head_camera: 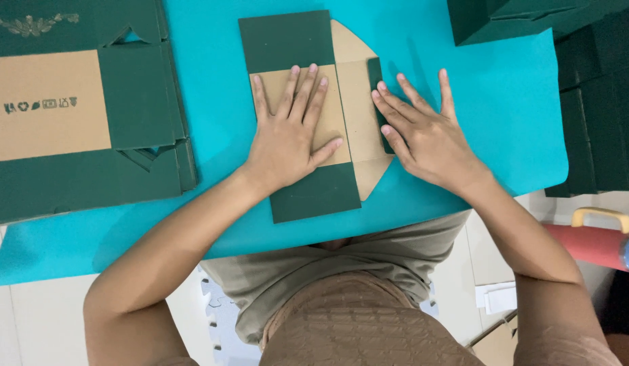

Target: The person assembles a flat-packed cardboard box by folding the side flaps and tucking the tabs into slots to form the base. They then place a decorative green lid on top to complete the box. The process is repeated with a second box.

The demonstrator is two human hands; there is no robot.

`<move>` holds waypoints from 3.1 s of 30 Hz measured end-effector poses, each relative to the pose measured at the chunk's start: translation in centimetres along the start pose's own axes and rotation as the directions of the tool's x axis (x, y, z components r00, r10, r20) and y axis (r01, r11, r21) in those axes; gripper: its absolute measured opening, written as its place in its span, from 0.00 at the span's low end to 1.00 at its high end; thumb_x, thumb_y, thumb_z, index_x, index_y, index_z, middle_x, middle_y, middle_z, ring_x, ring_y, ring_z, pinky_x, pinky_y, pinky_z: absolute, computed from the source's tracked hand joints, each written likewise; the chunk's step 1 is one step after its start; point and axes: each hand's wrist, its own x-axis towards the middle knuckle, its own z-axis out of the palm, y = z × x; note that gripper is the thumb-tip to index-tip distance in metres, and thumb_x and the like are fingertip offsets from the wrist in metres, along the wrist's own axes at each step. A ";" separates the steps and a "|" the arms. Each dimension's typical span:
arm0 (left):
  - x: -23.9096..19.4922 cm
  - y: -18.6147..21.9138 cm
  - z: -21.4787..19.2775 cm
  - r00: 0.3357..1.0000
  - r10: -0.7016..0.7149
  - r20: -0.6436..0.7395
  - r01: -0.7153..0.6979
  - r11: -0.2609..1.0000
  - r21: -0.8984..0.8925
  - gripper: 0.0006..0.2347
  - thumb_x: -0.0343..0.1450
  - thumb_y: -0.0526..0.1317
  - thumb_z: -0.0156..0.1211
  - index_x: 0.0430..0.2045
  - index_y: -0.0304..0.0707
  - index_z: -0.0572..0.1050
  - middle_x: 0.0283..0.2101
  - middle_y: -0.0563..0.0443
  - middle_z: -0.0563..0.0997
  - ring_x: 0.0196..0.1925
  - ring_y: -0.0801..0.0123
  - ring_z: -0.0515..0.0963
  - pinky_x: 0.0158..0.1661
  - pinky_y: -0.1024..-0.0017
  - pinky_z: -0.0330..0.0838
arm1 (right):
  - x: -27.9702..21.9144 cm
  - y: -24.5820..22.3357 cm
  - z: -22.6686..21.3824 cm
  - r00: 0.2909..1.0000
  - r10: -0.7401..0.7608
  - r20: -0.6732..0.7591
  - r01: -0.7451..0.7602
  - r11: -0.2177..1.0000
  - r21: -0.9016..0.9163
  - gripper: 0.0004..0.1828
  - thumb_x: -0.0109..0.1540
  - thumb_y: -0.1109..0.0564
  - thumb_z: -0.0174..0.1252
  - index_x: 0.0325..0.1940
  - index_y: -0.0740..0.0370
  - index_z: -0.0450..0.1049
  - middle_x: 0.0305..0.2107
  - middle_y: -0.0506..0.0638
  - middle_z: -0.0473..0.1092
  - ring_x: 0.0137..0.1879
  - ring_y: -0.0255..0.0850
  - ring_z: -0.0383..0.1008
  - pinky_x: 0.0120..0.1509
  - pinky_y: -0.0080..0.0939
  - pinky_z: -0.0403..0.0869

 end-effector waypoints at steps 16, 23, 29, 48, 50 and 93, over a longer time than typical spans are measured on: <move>-0.1 0.0 -0.2 0.998 -0.014 0.055 0.014 1.000 -0.001 0.35 0.78 0.63 0.35 0.71 0.32 0.49 0.74 0.37 0.48 0.76 0.46 0.46 0.64 0.27 0.32 | -2.0 -2.0 -0.5 0.999 0.030 0.027 -0.029 0.999 -0.016 0.25 0.73 0.54 0.39 0.72 0.68 0.63 0.66 0.59 0.66 0.75 0.56 0.59 0.79 0.66 0.36; 0.1 -0.1 -0.6 0.998 0.000 0.063 0.000 1.000 0.005 0.35 0.78 0.62 0.34 0.71 0.30 0.49 0.74 0.35 0.48 0.76 0.45 0.45 0.64 0.26 0.32 | -3.1 -2.9 0.2 0.999 0.050 0.001 -0.050 0.998 -0.035 0.25 0.73 0.54 0.41 0.72 0.68 0.64 0.65 0.59 0.67 0.74 0.52 0.61 0.79 0.64 0.38; 0.0 -0.2 -0.2 0.997 -0.014 0.071 0.013 1.000 0.016 0.35 0.78 0.63 0.36 0.71 0.32 0.47 0.74 0.37 0.47 0.76 0.46 0.44 0.64 0.27 0.32 | -3.9 -3.2 -0.3 0.999 0.034 0.003 -0.034 0.998 -0.044 0.24 0.72 0.54 0.41 0.69 0.66 0.67 0.63 0.55 0.70 0.72 0.50 0.64 0.81 0.60 0.39; -0.3 0.1 2.3 0.979 0.187 -0.083 -0.165 0.962 0.218 0.27 0.79 0.56 0.49 0.71 0.45 0.53 0.70 0.54 0.65 0.67 0.54 0.67 0.56 0.44 0.65 | -4.0 -4.7 0.3 0.985 0.019 -0.173 -0.046 0.987 -0.153 0.14 0.66 0.60 0.53 0.53 0.64 0.80 0.49 0.52 0.78 0.58 0.43 0.77 0.79 0.54 0.56; -0.2 1.1 2.4 0.897 0.421 -0.132 -0.426 0.905 -0.006 0.12 0.76 0.40 0.45 0.54 0.48 0.70 0.52 0.55 0.76 0.61 0.67 0.73 0.64 0.52 0.56 | -3.7 -3.9 1.9 0.948 0.156 -0.276 -0.199 0.971 -0.134 0.07 0.63 0.50 0.63 0.39 0.53 0.80 0.36 0.45 0.77 0.48 0.39 0.77 0.73 0.51 0.61; -2.7 -1.9 -1.7 0.939 0.344 0.000 -0.334 0.912 0.237 0.12 0.77 0.42 0.50 0.51 0.39 0.72 0.48 0.50 0.72 0.48 0.62 0.73 0.46 0.68 0.70 | -5.9 1.2 -0.3 0.994 0.104 0.035 -0.110 0.915 0.388 0.25 0.62 0.60 0.56 0.65 0.56 0.67 0.64 0.53 0.65 0.73 0.48 0.61 0.78 0.57 0.52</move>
